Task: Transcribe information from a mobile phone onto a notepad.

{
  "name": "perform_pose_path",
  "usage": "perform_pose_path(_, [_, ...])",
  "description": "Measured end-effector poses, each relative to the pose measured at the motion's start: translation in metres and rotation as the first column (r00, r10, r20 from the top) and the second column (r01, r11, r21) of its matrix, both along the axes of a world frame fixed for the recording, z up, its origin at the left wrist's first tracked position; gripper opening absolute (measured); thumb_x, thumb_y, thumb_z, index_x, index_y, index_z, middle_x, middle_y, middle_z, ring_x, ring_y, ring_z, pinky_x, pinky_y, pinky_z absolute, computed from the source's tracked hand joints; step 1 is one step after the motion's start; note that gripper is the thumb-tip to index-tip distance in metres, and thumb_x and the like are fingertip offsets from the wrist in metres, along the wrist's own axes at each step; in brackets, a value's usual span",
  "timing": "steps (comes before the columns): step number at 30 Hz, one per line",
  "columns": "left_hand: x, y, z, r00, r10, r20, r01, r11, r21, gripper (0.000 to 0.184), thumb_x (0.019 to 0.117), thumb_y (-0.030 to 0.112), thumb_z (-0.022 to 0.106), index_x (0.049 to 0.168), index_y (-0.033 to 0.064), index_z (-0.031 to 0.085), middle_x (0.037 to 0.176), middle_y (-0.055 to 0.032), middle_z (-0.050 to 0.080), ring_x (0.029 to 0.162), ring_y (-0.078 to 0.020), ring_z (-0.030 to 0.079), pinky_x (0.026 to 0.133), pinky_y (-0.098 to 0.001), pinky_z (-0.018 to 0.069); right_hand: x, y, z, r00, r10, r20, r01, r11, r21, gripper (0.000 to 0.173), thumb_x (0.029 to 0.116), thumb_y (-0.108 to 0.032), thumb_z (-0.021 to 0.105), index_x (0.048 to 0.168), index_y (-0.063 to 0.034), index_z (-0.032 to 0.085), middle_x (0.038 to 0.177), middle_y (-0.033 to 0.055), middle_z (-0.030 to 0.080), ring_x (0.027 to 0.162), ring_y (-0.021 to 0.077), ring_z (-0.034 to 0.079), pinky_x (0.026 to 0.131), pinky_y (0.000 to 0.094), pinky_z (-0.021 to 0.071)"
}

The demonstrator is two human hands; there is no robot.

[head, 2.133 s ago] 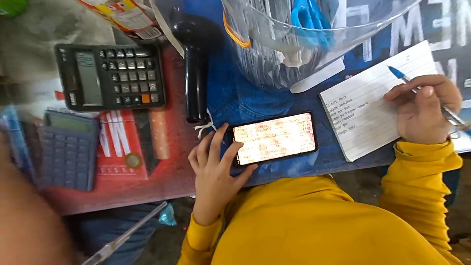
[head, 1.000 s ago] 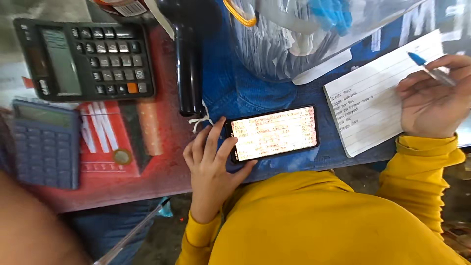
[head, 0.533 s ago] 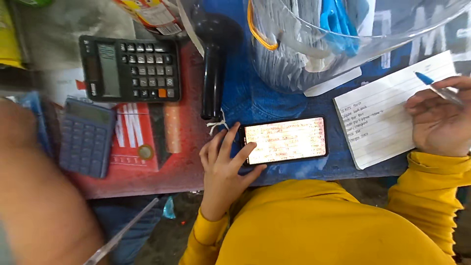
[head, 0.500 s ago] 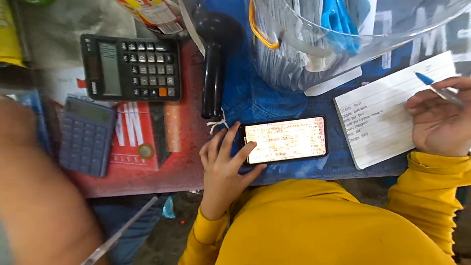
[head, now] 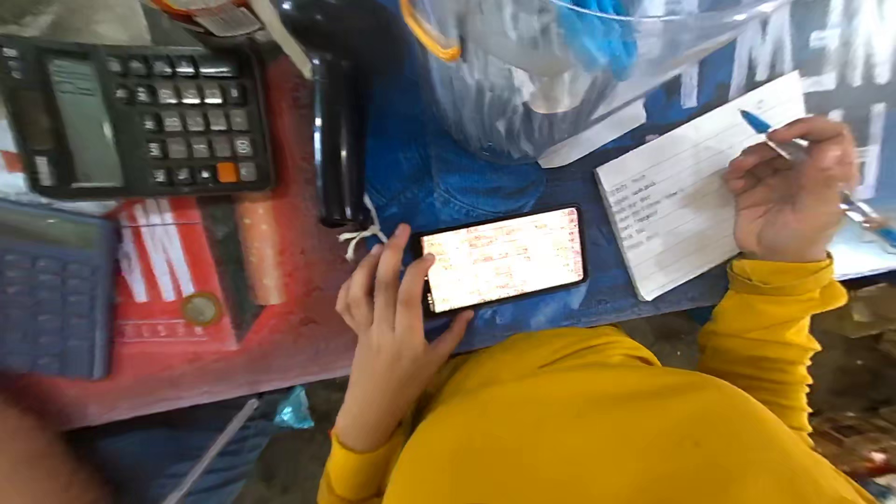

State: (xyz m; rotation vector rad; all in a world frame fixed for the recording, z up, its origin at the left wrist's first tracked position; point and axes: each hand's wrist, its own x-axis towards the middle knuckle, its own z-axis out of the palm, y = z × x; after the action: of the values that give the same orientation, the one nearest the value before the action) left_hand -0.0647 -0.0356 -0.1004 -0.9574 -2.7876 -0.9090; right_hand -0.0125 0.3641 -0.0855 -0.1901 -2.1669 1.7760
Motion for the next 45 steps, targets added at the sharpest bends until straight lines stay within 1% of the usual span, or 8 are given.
perform_pose_path(9, [0.008,0.137,0.018,0.564,-0.783,-0.263,0.819,0.572,0.053,0.029,0.0992,-0.002,0.050,0.120,0.0043,0.069,0.129,-0.0122,0.068,0.122,-0.0274,0.065,0.100,-0.0383,0.0518,0.002,0.005,-0.009,0.989,0.055,-0.134,-0.034,0.988,0.154,0.015,0.1055,-0.029,0.056,0.117,-0.0257,0.065,0.098,-0.0188,0.072,0.087,-0.0023,0.068,0.077,0.0170,0.0572])
perform_pose_path(17, [0.028,0.164,-0.007,0.536,-0.837,-0.113,0.829,0.547,-0.118,0.045,0.0959,-0.009,0.051,0.139,0.0006,0.058,0.151,-0.0148,0.053,0.146,-0.0339,0.042,0.118,-0.0416,0.0351,0.041,-0.021,-0.002,0.981,-0.128,-0.147,0.183,0.867,0.464,0.018,0.1084,-0.025,0.049,0.116,-0.0191,0.064,0.103,-0.0169,0.070,0.095,-0.0038,0.065,0.085,0.0191,0.0552])
perform_pose_path(20, [0.027,0.162,-0.001,0.551,-0.832,-0.067,0.825,0.555,-0.106,0.042,0.0982,-0.008,0.047,0.138,-0.0014,0.058,0.149,-0.0122,0.055,0.144,-0.0302,0.046,0.116,-0.0390,0.0375,0.068,-0.028,-0.002,0.980,-0.189,-0.055,0.163,0.625,0.764,0.028,0.1028,-0.017,0.058,0.117,0.0058,0.066,0.113,0.0186,0.070,0.110,0.0223,0.067,0.099,0.0350,0.0519])
perform_pose_path(22, [0.027,0.161,0.002,0.548,-0.836,0.005,0.835,0.547,-0.069,0.041,0.0999,-0.008,0.044,0.139,-0.0037,0.057,0.150,-0.0131,0.054,0.144,-0.0295,0.045,0.117,-0.0384,0.0368,0.077,-0.029,-0.007,0.981,-0.192,-0.034,0.129,0.508,0.852,0.033,0.1015,-0.021,0.061,0.119,0.0063,0.065,0.119,0.0267,0.069,0.119,0.0370,0.063,0.105,0.0478,0.0455])
perform_pose_path(30, [0.029,0.158,0.011,0.560,-0.781,0.276,0.779,0.610,0.148,0.042,0.1033,-0.003,0.043,0.145,-0.0054,0.049,0.152,-0.0187,0.050,0.142,-0.0343,0.047,0.114,-0.0395,0.0406,0.090,-0.012,-0.014,0.999,0.019,0.027,-0.033,0.511,0.859,0.049,0.0972,-0.049,0.061,0.129,-0.0123,0.056,0.136,0.0088,0.063,0.141,0.0232,0.046,0.119,0.0387,0.0278])
perform_pose_path(33, [0.030,0.164,0.030,0.464,-0.752,0.468,0.807,0.577,0.127,0.048,0.1033,-0.003,0.043,0.151,-0.0052,0.039,0.161,-0.0222,0.035,0.150,-0.0397,0.032,0.120,-0.0441,0.0299,0.091,-0.012,-0.016,1.000,0.009,-0.004,-0.001,0.493,0.870,0.045,0.0964,-0.046,0.064,0.126,-0.0131,0.056,0.132,0.0062,0.066,0.141,0.0211,0.045,0.120,0.0378,0.0239])
perform_pose_path(38, [0.033,0.163,0.031,0.462,-0.802,0.378,0.873,0.486,-0.036,0.046,0.1025,-0.005,0.042,0.148,-0.0007,0.047,0.164,-0.0188,0.032,0.154,-0.0401,0.022,0.123,-0.0480,0.0212,0.091,-0.011,-0.017,0.999,0.010,-0.032,0.023,0.497,0.867,0.044,0.0958,-0.045,0.065,0.122,-0.0108,0.059,0.127,0.0068,0.069,0.136,0.0211,0.051,0.117,0.0364,0.0280])
perform_pose_path(45, [0.030,0.149,0.014,0.489,-0.850,0.197,0.866,0.500,0.005,0.035,0.1013,-0.003,0.045,0.130,-0.0037,0.064,0.156,-0.0170,0.046,0.149,-0.0342,0.036,0.120,-0.0435,0.0300,0.084,-0.024,-0.007,1.000,0.018,0.016,-0.022,0.497,0.867,0.052,0.1024,-0.055,0.048,0.126,-0.0105,0.060,0.130,0.0092,0.067,0.138,0.0249,0.048,0.117,0.0413,0.0255])
